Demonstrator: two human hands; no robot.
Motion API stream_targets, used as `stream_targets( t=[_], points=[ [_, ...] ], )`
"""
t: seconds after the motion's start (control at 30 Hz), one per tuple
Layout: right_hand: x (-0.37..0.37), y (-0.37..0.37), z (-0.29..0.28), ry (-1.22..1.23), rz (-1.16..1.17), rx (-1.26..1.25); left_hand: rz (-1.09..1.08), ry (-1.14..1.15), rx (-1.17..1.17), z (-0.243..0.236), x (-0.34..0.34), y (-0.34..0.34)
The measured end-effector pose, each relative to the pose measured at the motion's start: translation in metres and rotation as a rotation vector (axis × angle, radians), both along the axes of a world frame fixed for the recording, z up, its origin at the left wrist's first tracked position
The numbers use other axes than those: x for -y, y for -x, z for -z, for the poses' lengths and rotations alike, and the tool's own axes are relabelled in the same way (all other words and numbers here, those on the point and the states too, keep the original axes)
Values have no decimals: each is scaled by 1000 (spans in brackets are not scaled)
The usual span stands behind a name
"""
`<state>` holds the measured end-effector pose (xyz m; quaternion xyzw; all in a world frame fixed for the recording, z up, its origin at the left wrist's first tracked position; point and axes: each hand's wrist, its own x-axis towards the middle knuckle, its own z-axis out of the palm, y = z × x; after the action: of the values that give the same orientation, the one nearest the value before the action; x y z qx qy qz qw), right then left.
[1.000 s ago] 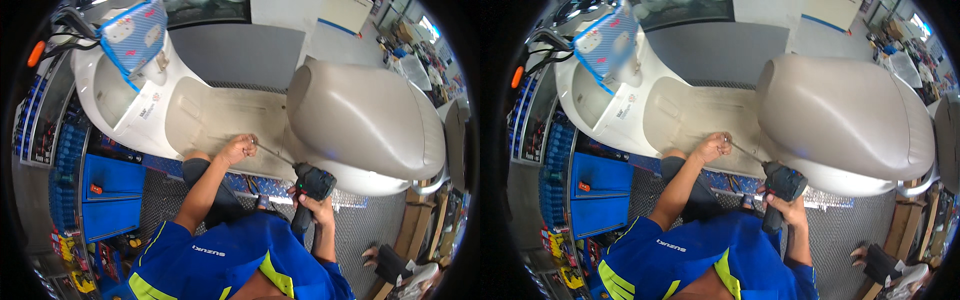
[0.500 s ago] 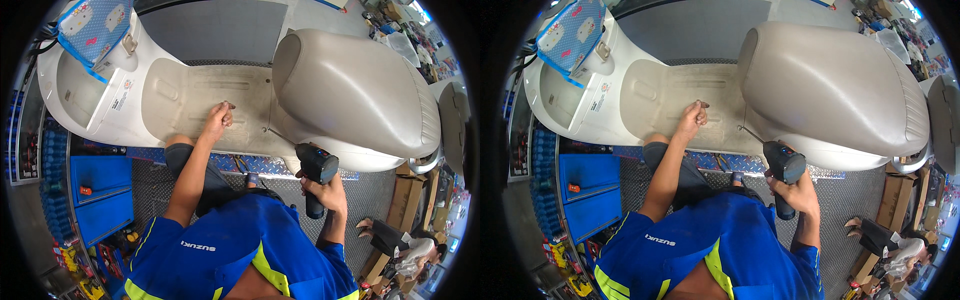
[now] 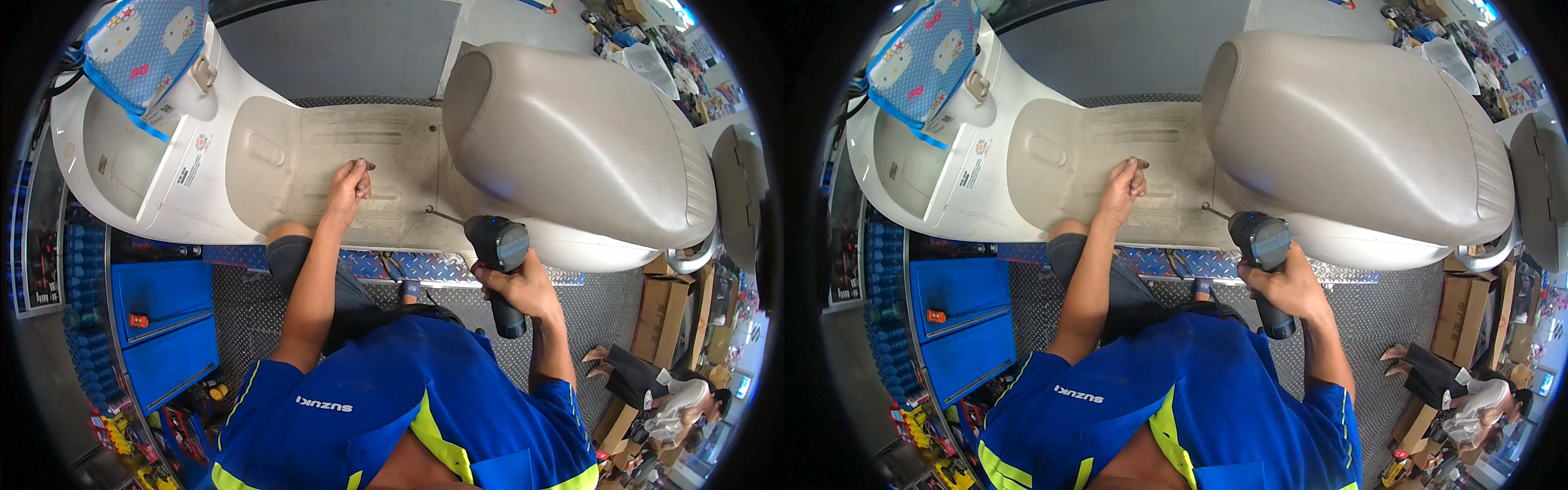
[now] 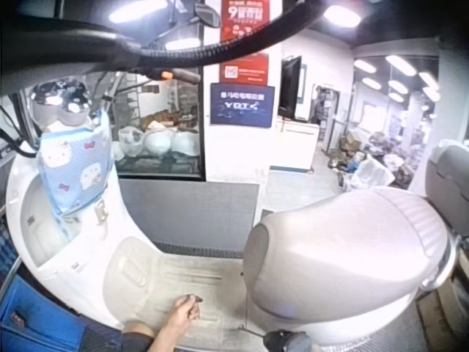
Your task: The person works on a white scooter, adjusting components under the seat and then reassembling the floorboard and seat. They use a power drill to secure screws and fasten the seat cover back into place.
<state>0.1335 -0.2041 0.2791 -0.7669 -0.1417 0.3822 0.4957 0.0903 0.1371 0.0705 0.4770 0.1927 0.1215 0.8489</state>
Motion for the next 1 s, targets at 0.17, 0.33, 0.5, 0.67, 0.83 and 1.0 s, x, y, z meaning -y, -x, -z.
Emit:
stream_targets(
  t=[0.17, 0.33, 0.5, 0.67, 0.83, 1.0],
  points=[
    [-5, -5, 0, 29, -57, 10, 3, -62, -46, -2, -1, -1],
    [-15, -8, -7, 25, -96, -2, 18, -91, -60, 1, -2, -2],
    [-36, -13, -3, -152, -140, 96, 30, -90, -76, -1, 2, -5],
    [-63, -22, -11, -142, -171, 12, 43, 13, -85, 5, -1, -5],
    [-68, -25, -19, -88, -198, 10, 67, 177, -60, 8, -8, -5],
    [-69, -24, -26, -57, -209, -42, 114, 285, -25, 13, -11, -6]
  ],
)
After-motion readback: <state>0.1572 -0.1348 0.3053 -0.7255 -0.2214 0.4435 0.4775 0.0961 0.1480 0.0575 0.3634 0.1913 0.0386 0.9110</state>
